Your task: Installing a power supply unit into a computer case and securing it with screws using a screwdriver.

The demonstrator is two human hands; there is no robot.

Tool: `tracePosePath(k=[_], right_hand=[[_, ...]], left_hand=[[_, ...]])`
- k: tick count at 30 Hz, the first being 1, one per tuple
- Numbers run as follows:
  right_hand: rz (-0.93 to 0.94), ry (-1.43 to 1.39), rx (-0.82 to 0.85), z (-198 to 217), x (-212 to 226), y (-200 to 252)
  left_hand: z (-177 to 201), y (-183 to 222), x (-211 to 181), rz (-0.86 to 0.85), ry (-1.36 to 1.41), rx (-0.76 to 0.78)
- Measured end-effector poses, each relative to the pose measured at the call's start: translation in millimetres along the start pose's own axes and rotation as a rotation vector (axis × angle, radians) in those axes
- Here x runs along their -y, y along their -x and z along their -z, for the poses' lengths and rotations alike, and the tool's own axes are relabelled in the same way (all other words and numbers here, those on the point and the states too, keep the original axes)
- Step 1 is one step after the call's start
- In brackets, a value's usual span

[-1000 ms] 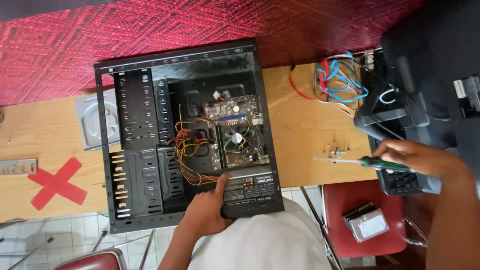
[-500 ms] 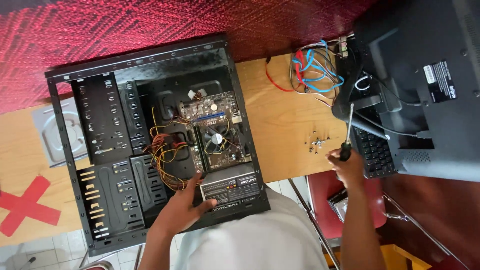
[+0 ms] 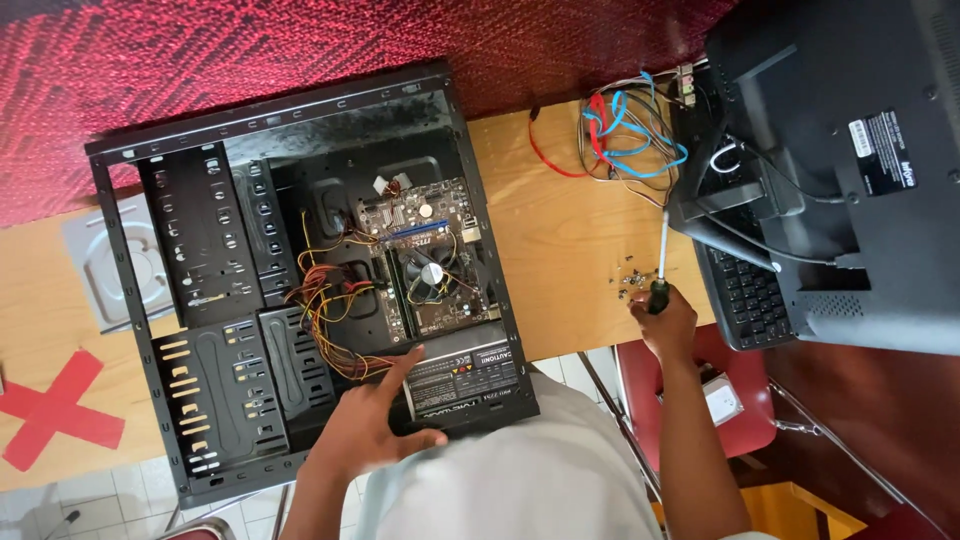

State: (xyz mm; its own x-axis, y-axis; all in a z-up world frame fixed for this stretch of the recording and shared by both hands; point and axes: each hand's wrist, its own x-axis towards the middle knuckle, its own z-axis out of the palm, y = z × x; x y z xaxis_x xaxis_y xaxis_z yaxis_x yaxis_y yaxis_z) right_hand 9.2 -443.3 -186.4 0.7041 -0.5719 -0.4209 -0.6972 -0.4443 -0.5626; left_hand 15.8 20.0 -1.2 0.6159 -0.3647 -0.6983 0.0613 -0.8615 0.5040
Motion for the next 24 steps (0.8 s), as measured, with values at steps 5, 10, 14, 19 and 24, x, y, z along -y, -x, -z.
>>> tracePosePath(k=[5, 10, 14, 19, 24], right_hand=[[0.159, 0.044, -0.068, -7, -1, -6], [0.152, 0.045, 0.028, 0, 16, -7], [0.235, 0.026, 0.052, -2, 15, -5], [0.363, 0.213, 0.008, -13, -10, -19], [0.445, 0.205, -0.03, -7, -10, -19]], left_hand=[[0, 0, -3, 0.047, -0.005, 0.019], [0, 2, -3, 0.034, -0.015, -0.016], [-3, 3, -1, 0.002, 0.001, -0.062], [0, 4, -4, 0.017, -0.018, -0.03], [2, 3, -8, 0.06, -0.002, -0.024]])
